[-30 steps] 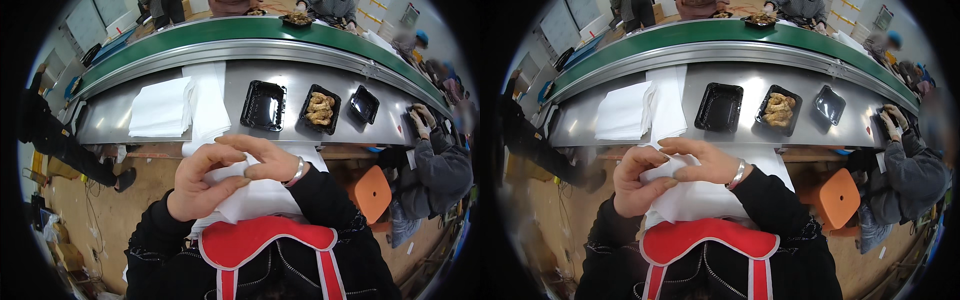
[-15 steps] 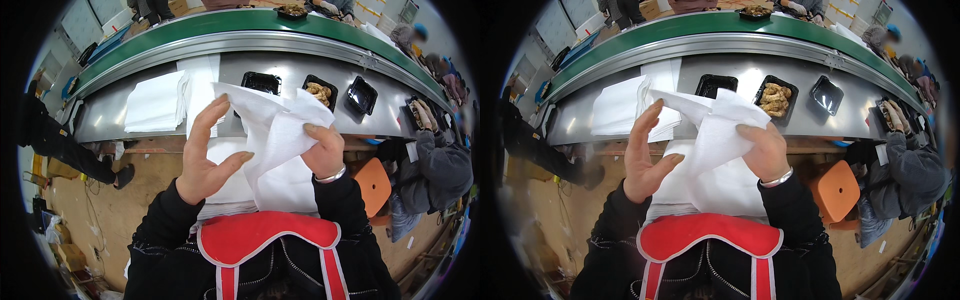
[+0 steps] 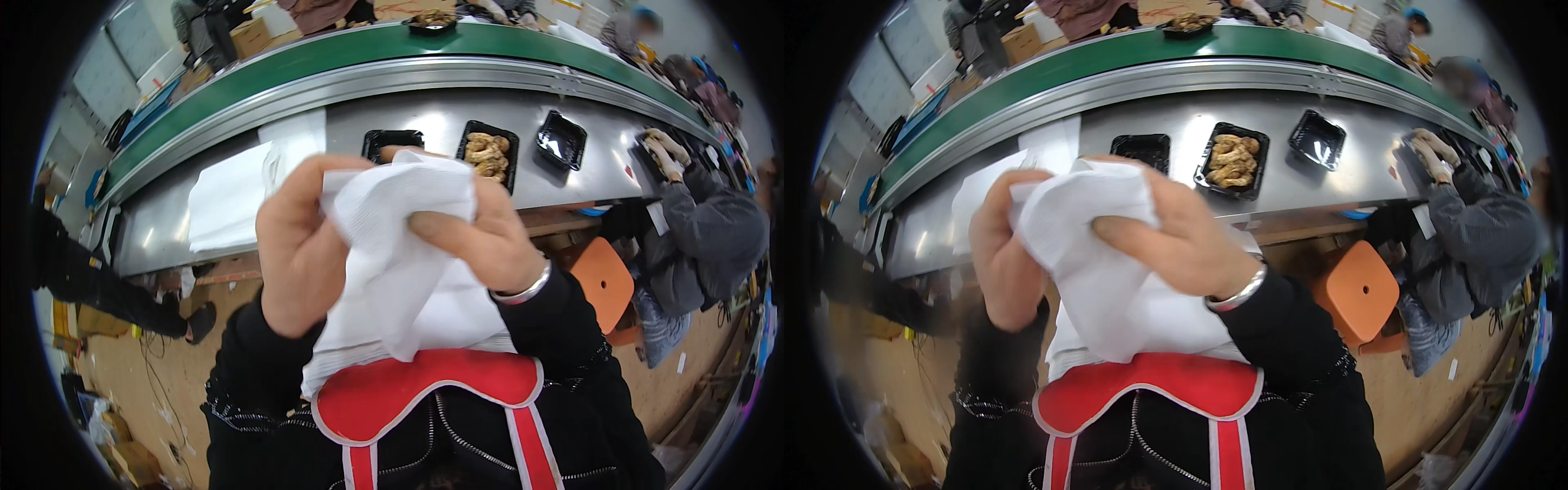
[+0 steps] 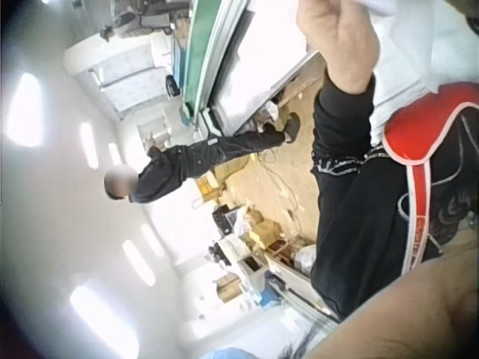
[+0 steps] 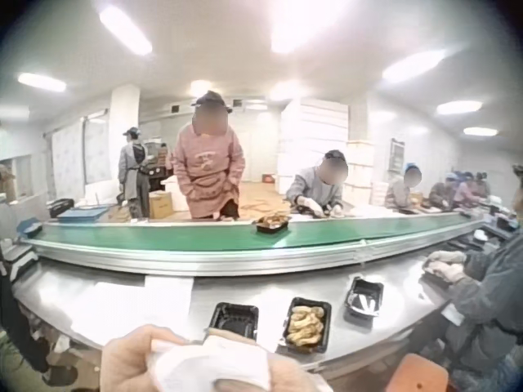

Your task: The person places fried food items from a black tray into a black plastic container lined with white paper. They arrange the items neatly in rows, fold the paper over the food, and then place the filled container onto a moving conveyor belt.

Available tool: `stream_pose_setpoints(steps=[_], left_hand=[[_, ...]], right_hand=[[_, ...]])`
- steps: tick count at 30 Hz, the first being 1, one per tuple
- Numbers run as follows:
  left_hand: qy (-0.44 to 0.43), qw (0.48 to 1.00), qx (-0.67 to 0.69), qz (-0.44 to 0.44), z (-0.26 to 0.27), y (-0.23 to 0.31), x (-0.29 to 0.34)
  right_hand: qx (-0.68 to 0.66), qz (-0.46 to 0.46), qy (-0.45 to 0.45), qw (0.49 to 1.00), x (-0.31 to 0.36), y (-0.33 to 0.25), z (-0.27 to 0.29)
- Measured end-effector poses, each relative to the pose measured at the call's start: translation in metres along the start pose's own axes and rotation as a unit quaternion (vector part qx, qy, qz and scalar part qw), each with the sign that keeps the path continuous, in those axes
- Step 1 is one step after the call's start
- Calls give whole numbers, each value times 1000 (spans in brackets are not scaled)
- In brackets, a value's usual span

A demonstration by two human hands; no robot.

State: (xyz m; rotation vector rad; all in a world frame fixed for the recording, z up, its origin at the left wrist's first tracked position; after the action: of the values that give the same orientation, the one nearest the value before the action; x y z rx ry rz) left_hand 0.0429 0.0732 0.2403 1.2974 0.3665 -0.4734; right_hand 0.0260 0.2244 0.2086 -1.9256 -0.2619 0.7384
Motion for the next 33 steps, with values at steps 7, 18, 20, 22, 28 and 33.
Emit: stream_pose_setpoints(steps=[7,18,20,22,28,33], left_hand=[[-45,986,132,-91,-38,3,24],[147,989,24,4,-1,9,6],[199,980,25,11,17,8,8],[232,972,37,16,28,2,9],[268,960,-74,17,62,-15,22],[247,968,7,46,91,-47,18]], right_hand=[[380,208,50,900,0,-18,-15],[-310,-71,-180,931,-11,26,-51],[-226,-153,-223,936,-1,51,-62],[-247,-263,-261,895,23,81,-76],[-189,-304,-264,896,42,107,-97],[-74,-327,-221,916,39,123,-72]])
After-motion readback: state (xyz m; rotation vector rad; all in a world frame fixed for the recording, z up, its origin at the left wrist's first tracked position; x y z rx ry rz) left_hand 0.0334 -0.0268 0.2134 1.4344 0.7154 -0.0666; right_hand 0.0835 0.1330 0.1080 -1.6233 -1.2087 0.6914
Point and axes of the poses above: each hand's wrist, its own x-axis away from the middle knuckle, its own z-axis out of the back of the hand, y = z × x, the point moved 8 cm from there along -x, towards the middle knuckle, and after that the axes turned 14 degrees about -x, right-handed, at the moved point
